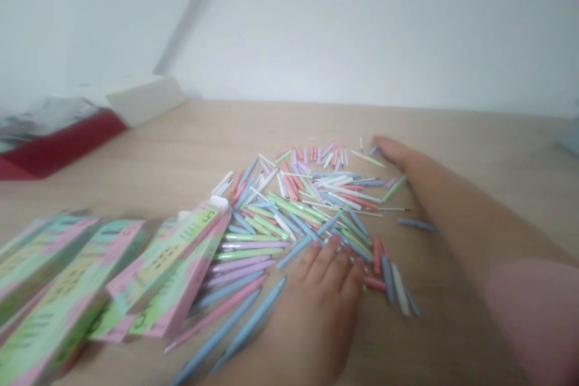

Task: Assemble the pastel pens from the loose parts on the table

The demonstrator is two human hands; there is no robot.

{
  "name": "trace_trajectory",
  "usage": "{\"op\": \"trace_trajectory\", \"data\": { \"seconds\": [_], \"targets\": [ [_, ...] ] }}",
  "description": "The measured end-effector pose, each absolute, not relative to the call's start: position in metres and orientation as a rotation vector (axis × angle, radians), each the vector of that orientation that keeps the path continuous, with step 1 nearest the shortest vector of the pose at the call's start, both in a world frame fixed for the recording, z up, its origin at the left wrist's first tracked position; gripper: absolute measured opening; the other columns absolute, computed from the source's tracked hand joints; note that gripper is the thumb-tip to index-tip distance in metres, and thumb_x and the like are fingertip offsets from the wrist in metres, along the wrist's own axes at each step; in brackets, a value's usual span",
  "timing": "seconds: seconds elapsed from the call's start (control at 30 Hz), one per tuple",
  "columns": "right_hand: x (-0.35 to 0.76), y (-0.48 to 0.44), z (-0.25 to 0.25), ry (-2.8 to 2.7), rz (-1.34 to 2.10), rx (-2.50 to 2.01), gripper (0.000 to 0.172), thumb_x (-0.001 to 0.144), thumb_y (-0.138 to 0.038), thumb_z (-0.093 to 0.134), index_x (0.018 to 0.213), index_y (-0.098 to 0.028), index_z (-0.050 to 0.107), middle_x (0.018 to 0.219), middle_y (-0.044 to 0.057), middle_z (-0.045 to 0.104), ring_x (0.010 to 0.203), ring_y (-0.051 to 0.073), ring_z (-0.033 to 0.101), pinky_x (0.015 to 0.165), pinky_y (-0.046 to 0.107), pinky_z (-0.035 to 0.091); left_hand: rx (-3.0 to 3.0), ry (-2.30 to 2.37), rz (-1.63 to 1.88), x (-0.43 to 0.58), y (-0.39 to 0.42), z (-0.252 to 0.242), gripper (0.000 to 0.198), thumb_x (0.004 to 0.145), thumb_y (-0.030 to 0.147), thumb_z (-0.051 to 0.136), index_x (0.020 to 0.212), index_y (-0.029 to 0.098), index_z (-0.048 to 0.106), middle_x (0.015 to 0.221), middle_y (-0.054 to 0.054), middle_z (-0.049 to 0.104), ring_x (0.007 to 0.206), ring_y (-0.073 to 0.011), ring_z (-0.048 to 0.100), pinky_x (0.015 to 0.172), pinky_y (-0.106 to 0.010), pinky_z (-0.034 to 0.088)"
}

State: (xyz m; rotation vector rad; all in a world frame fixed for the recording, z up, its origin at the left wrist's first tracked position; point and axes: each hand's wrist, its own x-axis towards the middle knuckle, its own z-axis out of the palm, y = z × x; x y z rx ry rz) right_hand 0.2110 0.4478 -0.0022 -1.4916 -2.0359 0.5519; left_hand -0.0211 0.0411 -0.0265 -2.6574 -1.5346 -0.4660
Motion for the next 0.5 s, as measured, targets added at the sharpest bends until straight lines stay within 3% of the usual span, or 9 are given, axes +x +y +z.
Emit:
{"op": "trace_trajectory", "data": {
  "seconds": [0.2,0.37,0.5],
  "targets": [
    [0.128,0.447,-0.014,-2.454,0.877,-1.074,0.037,0.101,-0.049,0.057,0.114,-0.020,0.077,0.133,0.007,0.073,0.125,0.029,0.064,0.115,0.045,0.044,-2.609,-1.593,-0.482,-0.021,0.041,-0.025,0.050,0.108,0.037,0.039,0.156,0.023,0.045,0.164,-0.005,0.045,0.158,-0.0285,0.029,0.129,-0.051,0.028],
    [0.110,0.398,-0.009,-2.626,1.008,-0.802,0.053,0.097,-0.058,0.056,0.130,-0.021,0.073,0.142,0.005,0.069,0.128,0.029,0.065,0.115,0.041,0.044,-2.560,-1.713,-0.541,-0.022,0.040,-0.019,0.049,0.108,0.042,0.041,0.154,0.029,0.046,0.167,-0.008,0.040,0.158,-0.0297,0.028,0.127,-0.057,0.029],
    [0.115,0.361,-0.004,-2.725,0.966,-0.678,0.056,0.095,-0.060,0.060,0.137,-0.024,0.071,0.148,0.004,0.065,0.137,0.030,0.059,0.120,0.045,0.039,-2.556,-1.790,-0.594,-0.023,0.041,-0.020,0.052,0.104,0.046,0.047,0.153,0.030,0.047,0.166,-0.012,0.040,0.158,-0.0335,0.028,0.127,-0.060,0.029]
  ]
}}
